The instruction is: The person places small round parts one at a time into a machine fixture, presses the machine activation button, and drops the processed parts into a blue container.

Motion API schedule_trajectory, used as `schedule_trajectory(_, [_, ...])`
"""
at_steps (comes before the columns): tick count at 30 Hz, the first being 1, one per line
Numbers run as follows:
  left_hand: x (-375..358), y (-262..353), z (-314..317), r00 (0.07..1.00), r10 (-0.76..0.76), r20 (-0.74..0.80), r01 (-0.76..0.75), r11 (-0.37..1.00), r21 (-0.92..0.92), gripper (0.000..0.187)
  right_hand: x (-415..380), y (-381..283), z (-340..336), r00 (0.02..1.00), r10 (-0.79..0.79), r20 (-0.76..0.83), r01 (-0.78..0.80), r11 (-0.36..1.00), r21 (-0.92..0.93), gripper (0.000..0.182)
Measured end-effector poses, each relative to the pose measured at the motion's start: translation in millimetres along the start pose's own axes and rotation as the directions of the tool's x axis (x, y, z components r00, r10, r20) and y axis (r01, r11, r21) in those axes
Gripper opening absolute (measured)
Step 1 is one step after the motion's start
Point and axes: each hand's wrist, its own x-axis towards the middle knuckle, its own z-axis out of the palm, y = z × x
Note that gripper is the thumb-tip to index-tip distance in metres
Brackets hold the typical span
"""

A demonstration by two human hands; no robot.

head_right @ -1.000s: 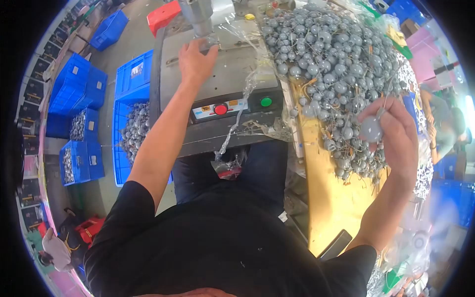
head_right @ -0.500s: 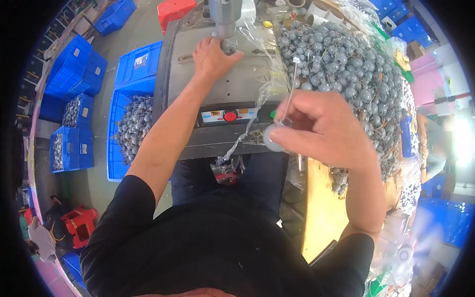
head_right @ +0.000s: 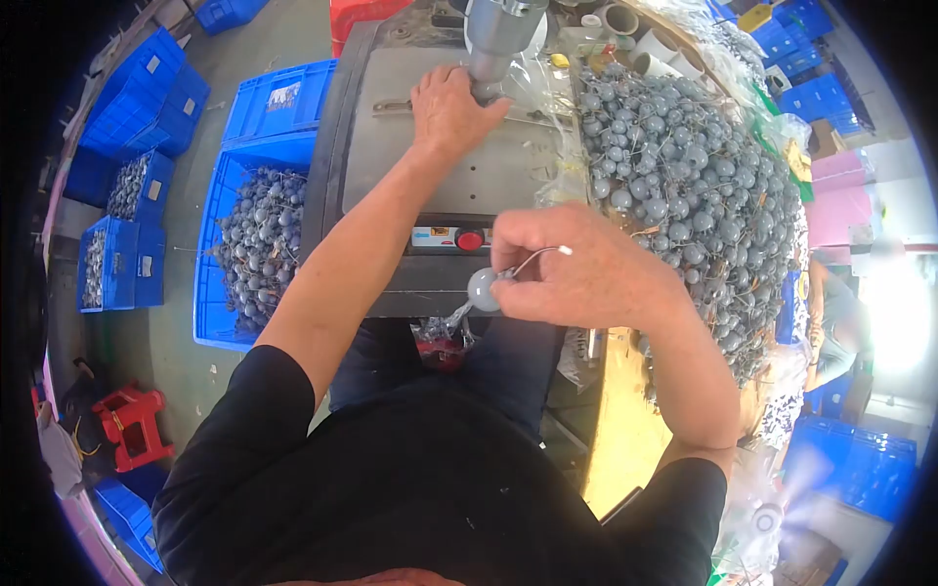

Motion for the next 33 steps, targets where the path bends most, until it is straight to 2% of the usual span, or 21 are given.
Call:
schedule_trajectory(2, [-4.4,-12.8,-9.0,1.000,0.005,-0.025,-0.005,1.000,-0.010,0.056,8.9,-4.3,2.2,0.999,-0.029,0.018,0.030,0.999,-0.039,0.014])
schedule_trajectory(4, [-4.3,-32.4,-38.6,0.991,0.028,-0.133,-0.032,0.999,-0.032,0.056,18.0,-10.9,1.8,0.998,-0.061,0.021,0.062,0.995,-0.076,0.014])
schedule_trajectory(7, [-7.2,-93.6,-86.7,0.956,0.091,-0.278,-0.081,0.996,0.046,0.056,47.5,7.6,5.8,0.907,-0.358,-0.221,0.344,0.934,-0.098,0.013])
schedule_trajectory(9, [-17.2,-128.0,-123.9,0.944,-0.008,-0.331,0.031,0.997,0.064,0.054,72.7,22.3,4.2,0.873,-0.322,-0.367,0.309,0.946,-0.095,0.015])
schedule_trajectory(11, [-37.5,-172.3,-147.0,0.941,-0.074,-0.331,0.159,0.959,0.236,0.055,106.7,49.9,5.2,0.807,-0.290,-0.514,0.291,0.953,-0.082,0.019])
schedule_trajectory(13, [-62.3,-206.2,-160.1,0.936,-0.273,-0.222,0.339,0.870,0.359,0.061,143.0,92.6,3.4,0.744,-0.237,-0.624,0.246,0.967,-0.075,0.022])
schedule_trajectory(16, [-108.3,-227.2,-162.2,0.945,-0.254,-0.206,0.318,0.859,0.400,0.067,181.5,147.4,-3.1,0.649,-0.163,-0.743,0.138,0.986,-0.096,0.021])
schedule_trajectory(17, [-118.0,-222.4,-164.7,0.956,-0.245,-0.163,0.286,0.901,0.326,0.068,189.0,156.3,-5.2,0.622,-0.138,-0.770,0.091,0.990,-0.104,0.020])
schedule_trajectory(19, [-137.3,-199.7,-160.8,0.973,-0.218,-0.078,0.228,0.960,0.163,0.070,198.6,160.5,-11.0,0.630,-0.084,-0.772,0.076,0.996,-0.046,0.023])
schedule_trajectory(22, [-160.3,-147.2,-154.3,0.959,-0.280,0.039,0.283,0.953,-0.111,0.069,200.2,148.6,-12.1,0.665,-0.040,-0.746,0.001,0.999,-0.052,0.025])
schedule_trajectory(23, [-166.4,-138.7,-149.4,0.954,-0.288,0.086,0.301,0.915,-0.267,0.071,199.6,143.1,-12.9,0.678,-0.032,-0.735,-0.029,0.997,-0.070,0.026])
schedule_trajectory(25, [-174.9,-119.3,-139.7,0.961,-0.246,0.131,0.275,0.910,-0.309,0.076,202.0,148.7,-14.7,0.685,-0.067,-0.726,-0.043,0.990,-0.132,0.030])
schedule_trajectory(26, [-181.7,-117.7,-131.6,0.966,-0.222,0.131,0.250,0.931,-0.268,0.080,202.6,151.5,-15.9,0.686,-0.089,-0.722,-0.047,0.985,-0.165,0.033])
schedule_trajectory(28, [-190.3,-113.8,-124.4,0.969,-0.208,0.136,0.230,0.957,-0.177,0.090,186.4,160.1,-14.8,0.502,-0.383,-0.776,-0.141,0.848,-0.510,0.032])
schedule_trajectory(30, [-188.0,-115.9,-125.3,0.968,-0.209,0.140,0.235,0.950,-0.207,0.090,167.0,177.8,-13.7,0.465,-0.425,-0.777,-0.319,0.738,-0.595,0.031])
schedule_trajectory(32, [-190.2,-117.8,-126.2,0.967,-0.212,0.141,0.240,0.945,-0.224,0.091,146.9,203.7,-10.6,0.531,-0.181,-0.828,-0.519,0.703,-0.486,0.030])
schedule_trajectory(33, [-190.2,-117.7,-125.9,0.968,-0.208,0.139,0.235,0.945,-0.228,0.090,134.7,204.3,-11.0,0.541,-0.074,-0.838,-0.469,0.800,-0.373,0.031])
